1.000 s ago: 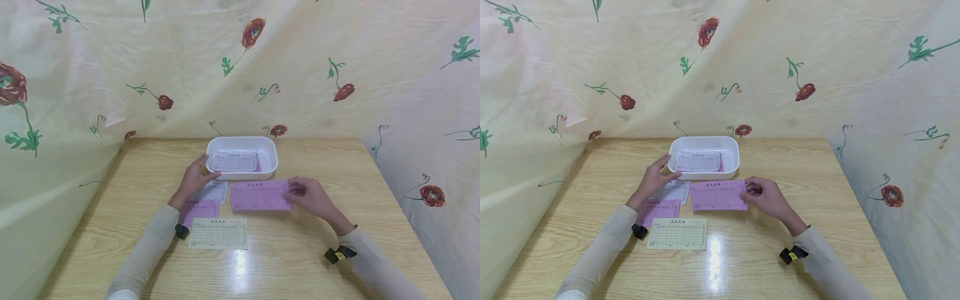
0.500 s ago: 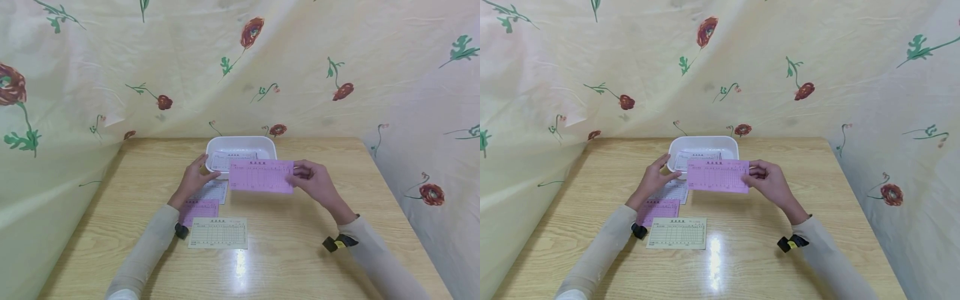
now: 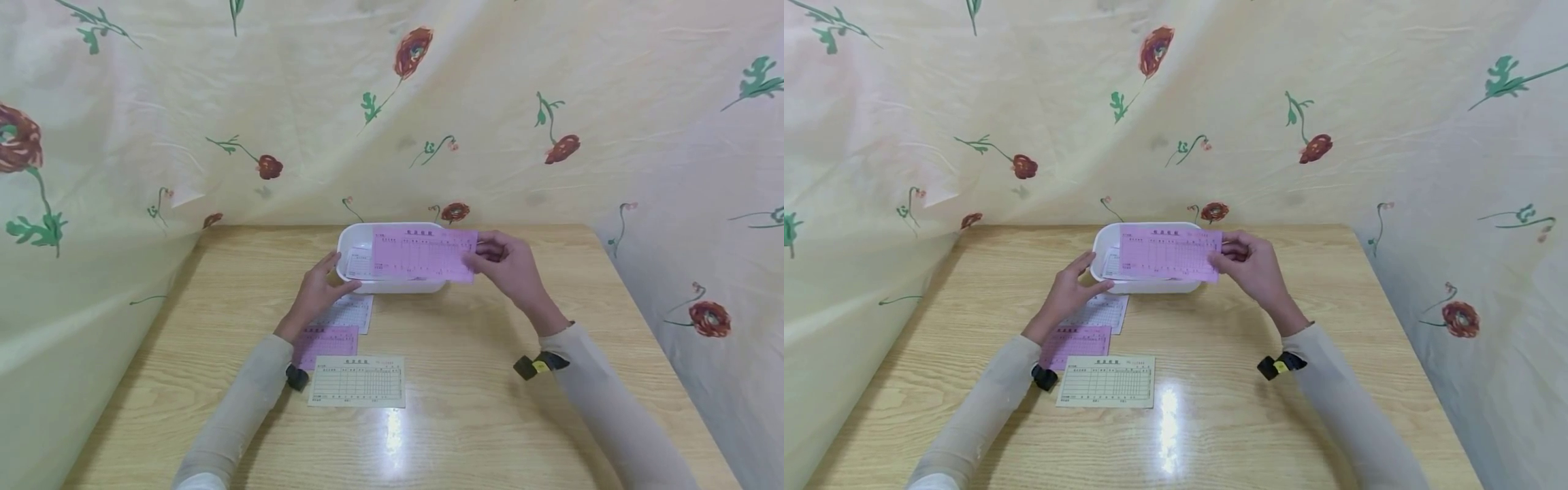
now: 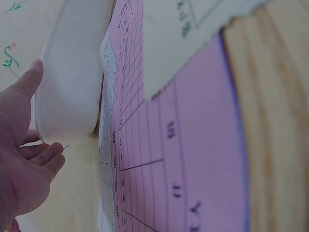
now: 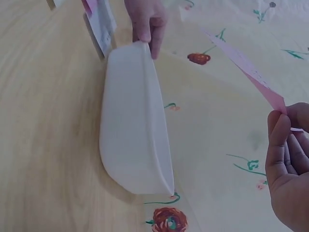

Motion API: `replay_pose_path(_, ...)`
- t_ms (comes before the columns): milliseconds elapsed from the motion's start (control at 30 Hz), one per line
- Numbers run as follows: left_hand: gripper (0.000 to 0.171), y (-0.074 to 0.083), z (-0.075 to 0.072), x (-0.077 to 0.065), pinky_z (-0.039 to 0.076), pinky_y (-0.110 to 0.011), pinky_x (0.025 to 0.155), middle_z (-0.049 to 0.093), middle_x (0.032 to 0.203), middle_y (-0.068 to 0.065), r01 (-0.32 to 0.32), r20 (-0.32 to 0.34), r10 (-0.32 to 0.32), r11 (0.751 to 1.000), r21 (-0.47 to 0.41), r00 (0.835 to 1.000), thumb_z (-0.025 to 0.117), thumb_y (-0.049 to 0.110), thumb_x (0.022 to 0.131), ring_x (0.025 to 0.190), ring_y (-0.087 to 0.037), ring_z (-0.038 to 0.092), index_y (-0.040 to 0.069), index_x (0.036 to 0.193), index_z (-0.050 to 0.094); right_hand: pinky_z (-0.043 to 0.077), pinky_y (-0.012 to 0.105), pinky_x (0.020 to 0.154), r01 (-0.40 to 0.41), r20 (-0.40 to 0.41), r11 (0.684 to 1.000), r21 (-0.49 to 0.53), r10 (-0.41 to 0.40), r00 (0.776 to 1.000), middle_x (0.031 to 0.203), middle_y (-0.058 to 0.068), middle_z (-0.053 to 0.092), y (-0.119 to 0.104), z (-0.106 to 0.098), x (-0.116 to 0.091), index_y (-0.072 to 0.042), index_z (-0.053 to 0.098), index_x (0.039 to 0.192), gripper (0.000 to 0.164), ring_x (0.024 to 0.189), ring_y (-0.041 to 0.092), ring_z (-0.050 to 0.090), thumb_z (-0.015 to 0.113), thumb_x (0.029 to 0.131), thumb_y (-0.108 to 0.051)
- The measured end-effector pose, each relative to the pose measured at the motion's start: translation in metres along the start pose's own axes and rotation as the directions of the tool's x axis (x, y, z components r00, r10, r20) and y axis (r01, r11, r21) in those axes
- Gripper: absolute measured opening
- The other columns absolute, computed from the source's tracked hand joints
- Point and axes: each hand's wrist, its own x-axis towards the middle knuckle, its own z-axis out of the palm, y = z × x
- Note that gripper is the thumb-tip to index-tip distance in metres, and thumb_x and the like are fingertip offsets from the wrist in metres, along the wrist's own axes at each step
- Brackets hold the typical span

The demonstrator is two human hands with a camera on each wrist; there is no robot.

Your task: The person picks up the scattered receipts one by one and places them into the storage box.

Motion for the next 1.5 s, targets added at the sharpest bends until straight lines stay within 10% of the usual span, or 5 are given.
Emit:
replay_pose_path(767,0.092,0.002,-0.001,-0.001,0.026,-0.053,0.124,0.029,0.165,-0.022,-0.005,0.007,0.005,1.000,-0.013,1.000,0.081,0.046,0.086,0.153,-0.037,0.026,0.002,0.156,0.039,0.063,0.024,0.075,-0.182,0.086,0.983,0.025,0.179,0.980,0.117,0.029,0.070,0.033,0.039,0.089,0.008,0.062,0.129,0.042,0.085,0.010,0.072,0.077,0.091,-0.006)
replay_pose_path(1100,0.091,0.000,-0.001,0.000,0.027,-0.053,0.124,0.030,0.164,-0.022,-0.019,-0.005,0.019,1.000,-0.007,1.000,0.081,0.044,0.086,0.153,-0.037,0.027,0.002,0.155,0.040,0.062,0.047,0.087,-0.187,0.121,0.976,-0.111,0.200,0.972,0.112,0.021,0.074,0.050,0.067,0.102,0.003,0.063,0.129,0.042,0.092,0.025,0.074,0.078,0.091,-0.010)
replay_pose_path(1500,0.093,0.000,-0.002,-0.001,0.027,-0.052,0.125,0.030,0.164,-0.022,-0.015,-0.002,0.015,1.000,0.003,1.000,0.081,0.046,0.086,0.152,-0.038,0.027,0.001,0.156,0.039,0.064,0.042,0.083,-0.182,0.151,0.971,-0.154,0.205,0.967,0.113,0.021,0.073,0.055,0.079,0.103,0.002,0.065,0.125,0.037,0.097,0.031,0.073,0.076,0.091,-0.010)
